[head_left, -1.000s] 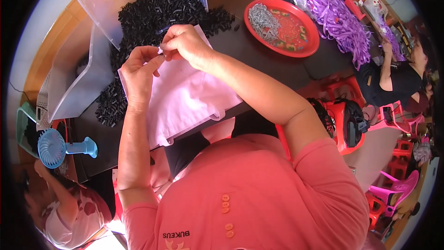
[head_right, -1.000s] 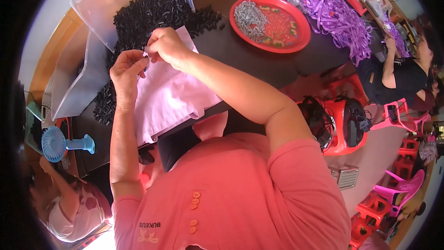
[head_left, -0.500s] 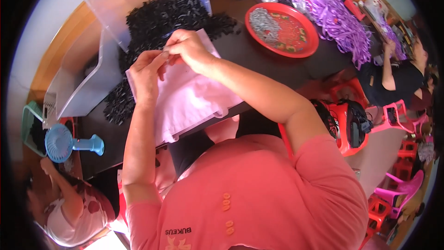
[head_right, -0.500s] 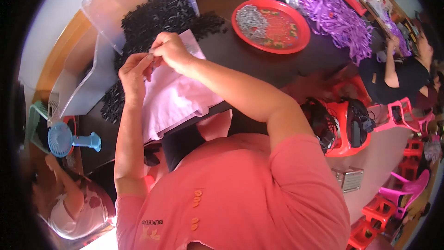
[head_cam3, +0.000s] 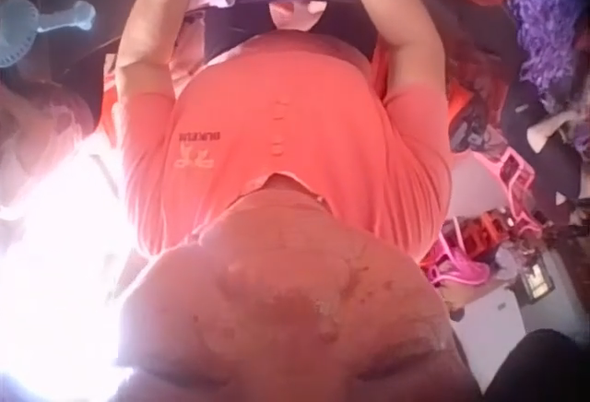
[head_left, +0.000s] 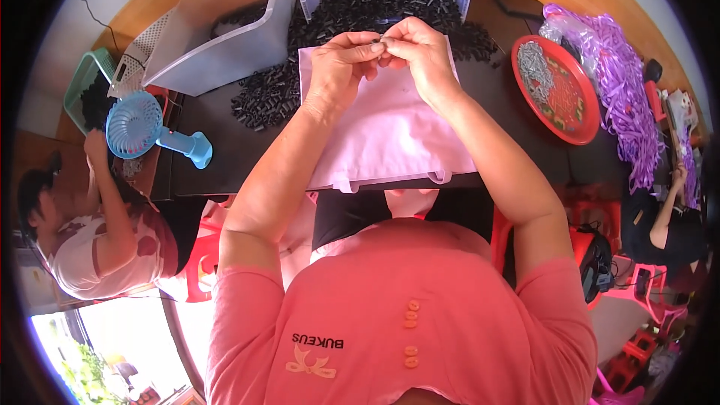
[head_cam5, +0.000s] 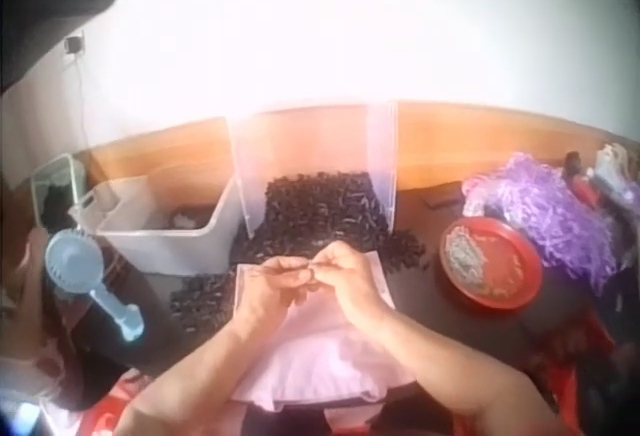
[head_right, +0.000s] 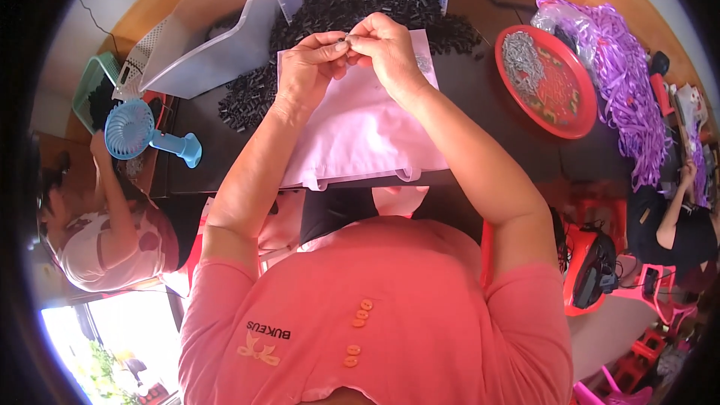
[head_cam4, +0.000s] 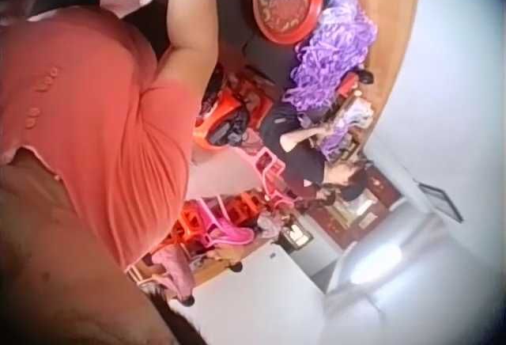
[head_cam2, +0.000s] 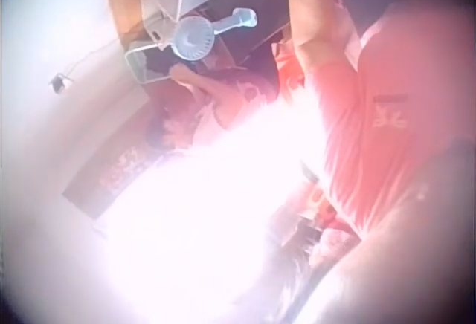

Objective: The person assembles small black components by hand, inserting tiny silver beads into them.

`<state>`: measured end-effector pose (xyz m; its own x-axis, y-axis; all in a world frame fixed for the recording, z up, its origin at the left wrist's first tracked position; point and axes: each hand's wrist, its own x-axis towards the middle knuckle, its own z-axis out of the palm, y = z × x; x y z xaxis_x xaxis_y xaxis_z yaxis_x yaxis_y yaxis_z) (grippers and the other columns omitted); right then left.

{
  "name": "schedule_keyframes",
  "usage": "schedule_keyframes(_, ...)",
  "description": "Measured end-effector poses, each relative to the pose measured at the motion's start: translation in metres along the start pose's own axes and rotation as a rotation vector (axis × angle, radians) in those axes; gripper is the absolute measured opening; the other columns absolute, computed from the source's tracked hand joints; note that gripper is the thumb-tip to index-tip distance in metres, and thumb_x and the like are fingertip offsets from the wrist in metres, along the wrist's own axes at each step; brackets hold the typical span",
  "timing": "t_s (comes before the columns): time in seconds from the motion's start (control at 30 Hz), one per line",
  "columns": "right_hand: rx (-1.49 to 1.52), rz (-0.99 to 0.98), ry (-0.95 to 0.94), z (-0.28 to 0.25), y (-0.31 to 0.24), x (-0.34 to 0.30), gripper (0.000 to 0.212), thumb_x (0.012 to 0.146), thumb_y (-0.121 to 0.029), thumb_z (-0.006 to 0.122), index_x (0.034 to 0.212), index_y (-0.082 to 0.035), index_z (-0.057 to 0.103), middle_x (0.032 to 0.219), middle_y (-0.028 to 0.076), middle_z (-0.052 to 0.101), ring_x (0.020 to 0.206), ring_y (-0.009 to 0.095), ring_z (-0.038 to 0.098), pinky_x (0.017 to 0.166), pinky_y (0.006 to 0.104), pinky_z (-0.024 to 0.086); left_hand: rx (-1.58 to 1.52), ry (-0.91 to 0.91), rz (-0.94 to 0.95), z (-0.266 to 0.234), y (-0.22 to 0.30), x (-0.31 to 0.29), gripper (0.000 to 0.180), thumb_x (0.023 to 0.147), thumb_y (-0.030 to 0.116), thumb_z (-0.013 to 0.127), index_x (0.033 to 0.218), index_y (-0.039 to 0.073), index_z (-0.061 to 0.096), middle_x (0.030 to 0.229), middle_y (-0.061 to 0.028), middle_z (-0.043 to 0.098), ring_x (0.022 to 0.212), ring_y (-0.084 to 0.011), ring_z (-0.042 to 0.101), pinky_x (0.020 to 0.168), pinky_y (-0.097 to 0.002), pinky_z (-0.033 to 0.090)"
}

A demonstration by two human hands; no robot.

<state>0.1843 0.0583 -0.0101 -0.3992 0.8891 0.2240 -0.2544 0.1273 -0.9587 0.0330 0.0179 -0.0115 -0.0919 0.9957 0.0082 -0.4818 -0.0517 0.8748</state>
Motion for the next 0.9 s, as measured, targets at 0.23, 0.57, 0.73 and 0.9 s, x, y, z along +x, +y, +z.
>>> schedule_keyframes(0.23, -0.074, -0.07, 0.073, -0.003, -0.003, -0.003, 0.006, 0.087, -0.007, 0.063, 0.085, -0.004, 0.059, 0.08, 0.004, 0.064, 0.074, 0.012, 0.063, 0.068, 0.0255, 0.049, 0.113, 0.117, 0.103, 0.009, 0.005, -0.006, 0.018, 0.08, -0.004, 0.068, 0.098, -0.005, 0.066, 0.081, -0.0108, 0.068, 0.066, -0.0163, 0.064, 0.049, -0.0256, 0.048)
schedule_keyframes(0.57, -0.069, -0.058, 0.01, -0.006, -0.017, 0.001, 0.005, 0.083, -0.003, 0.066, 0.082, -0.001, 0.062, 0.077, 0.005, 0.065, 0.073, 0.012, 0.063, 0.069, 0.0247, 0.05, 0.214, 0.086, 0.126, 0.013, 0.008, -0.01, 0.016, 0.078, -0.003, 0.069, 0.093, -0.007, 0.065, 0.076, -0.0104, 0.065, 0.061, -0.0136, 0.059, 0.051, -0.025, 0.047)
schedule_keyframes(0.73, -0.088, -0.053, 0.024, -0.005, -0.02, 0.0, 0.005, 0.085, -0.003, 0.064, 0.089, -0.001, 0.065, 0.08, 0.004, 0.065, 0.075, 0.011, 0.063, 0.07, 0.0242, 0.05, 0.241, 0.085, 0.107, 0.014, 0.011, -0.011, 0.016, 0.079, -0.002, 0.068, 0.094, -0.007, 0.065, 0.078, -0.0105, 0.066, 0.062, -0.0128, 0.058, 0.053, -0.0248, 0.046)
schedule_keyframes(0.9, -0.188, -0.12, -0.002, -0.007, -0.022, -0.001, 0.007, 0.085, -0.002, 0.063, 0.091, 0.0, 0.066, 0.081, 0.004, 0.066, 0.076, 0.01, 0.062, 0.071, 0.0238, 0.05, 0.425, 0.049, 0.151, 0.014, 0.008, -0.011, 0.014, 0.08, 0.001, 0.068, 0.093, -0.004, 0.066, 0.076, -0.0063, 0.065, 0.062, -0.01, 0.056, 0.053, -0.0236, 0.046)
